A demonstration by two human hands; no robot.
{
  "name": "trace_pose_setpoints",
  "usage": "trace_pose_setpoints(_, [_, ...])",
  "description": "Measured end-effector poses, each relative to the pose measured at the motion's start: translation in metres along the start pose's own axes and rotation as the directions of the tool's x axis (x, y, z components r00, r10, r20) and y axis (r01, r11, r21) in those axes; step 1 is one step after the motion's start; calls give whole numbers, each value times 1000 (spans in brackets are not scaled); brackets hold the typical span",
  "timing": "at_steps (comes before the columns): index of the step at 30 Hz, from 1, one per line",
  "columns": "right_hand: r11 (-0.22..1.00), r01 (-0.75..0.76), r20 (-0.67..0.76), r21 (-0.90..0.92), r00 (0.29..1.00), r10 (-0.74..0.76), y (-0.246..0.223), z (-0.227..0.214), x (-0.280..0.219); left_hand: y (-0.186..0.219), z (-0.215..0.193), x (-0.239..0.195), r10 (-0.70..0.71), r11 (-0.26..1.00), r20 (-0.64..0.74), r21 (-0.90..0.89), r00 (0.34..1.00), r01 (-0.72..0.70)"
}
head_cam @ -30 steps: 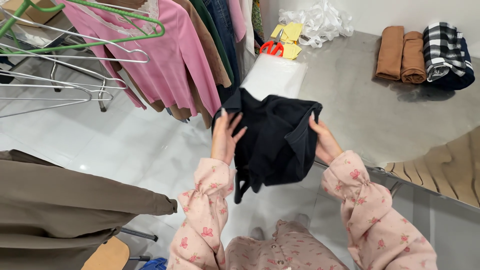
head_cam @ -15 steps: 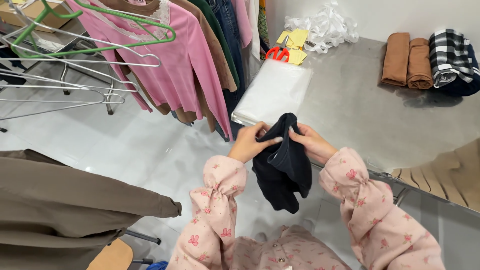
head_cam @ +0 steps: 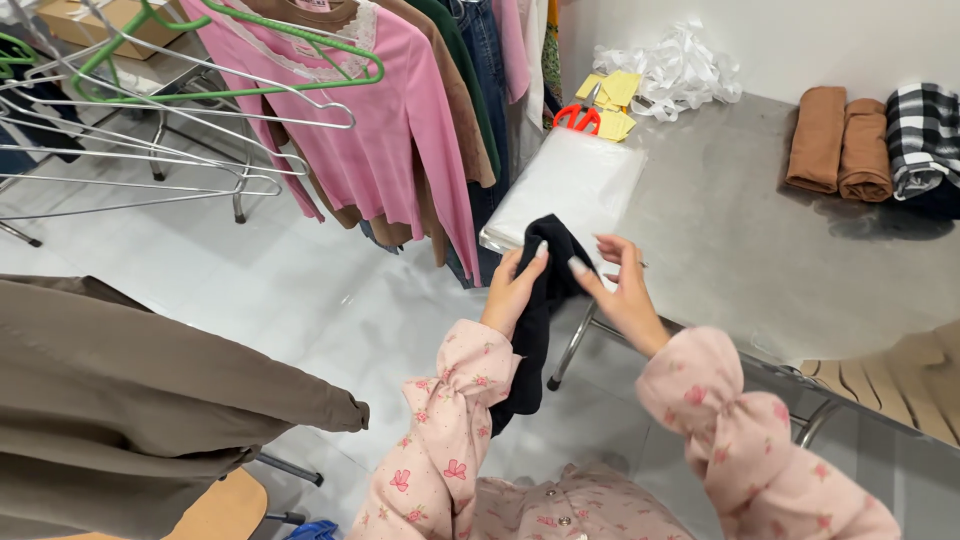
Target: The person picks up folded garments from a table, unfolds them, places them on hangers, and hangs them on a clothing rack. The person handles a brown t-shirt, a pink long-sleeved top, and a black t-shirt with a graphic print.
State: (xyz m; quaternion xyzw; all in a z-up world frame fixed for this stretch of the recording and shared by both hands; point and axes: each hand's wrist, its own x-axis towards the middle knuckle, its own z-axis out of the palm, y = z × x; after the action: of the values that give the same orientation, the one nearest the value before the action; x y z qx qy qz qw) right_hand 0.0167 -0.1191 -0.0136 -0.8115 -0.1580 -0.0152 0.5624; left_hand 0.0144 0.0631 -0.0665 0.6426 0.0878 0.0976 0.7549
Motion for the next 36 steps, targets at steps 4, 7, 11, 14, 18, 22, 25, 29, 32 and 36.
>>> trace_pose_setpoints(4, [981, 170, -86, -95, 980, -178, 5, 18, 3, 16, 4, -21, -51, 994, -55, -99, 997, 45])
trace_pose_setpoints(7, [972, -192, 211, 139, 964, 160, -14, 31, 9, -7, 7, -24, 48, 994, 19, -98, 999, -46])
trace_pose_setpoints(11, [840, -456, 379, 292, 862, 336, -36, 41, 11, -19, 4, -34, 145, 988, 226, -88, 963, -128])
trace_pose_setpoints(14, [880, -445, 322, 165, 868, 379, -43, 42, 11, -19, -7, -39, 88, 988, 240, -143, 967, -55])
trace_pose_setpoints(18, [907, -417, 278, 52, 879, 388, -14, 43, 20, 0, -11, -42, 47, 994, 246, -111, 968, -20])
trace_pose_setpoints(22, [922, -384, 211, 42, 906, 367, -18, 22, 23, 12, -25, -26, -3, 987, 97, -160, 995, 18])
trace_pose_setpoints(25, [979, -204, 106, -7, 973, 204, 42, -9, 51, -4, -82, 15, 93, 996, -99, 23, 991, -91])
trace_pose_setpoints(29, [997, -24, 10, -69, 1000, 25, 80, -42, 71, -4, -145, 25, 275, 945, -187, 235, 943, -229])
trace_pose_setpoints(32, [986, 67, -69, -151, 995, -78, 89, -60, 72, 14, -182, 6, 288, 929, -212, 299, 934, -218])
trace_pose_setpoints(36, [878, 278, -76, -390, 940, -332, 80, -58, 70, 44, -208, -22, 179, 818, -50, 563, 983, -120])
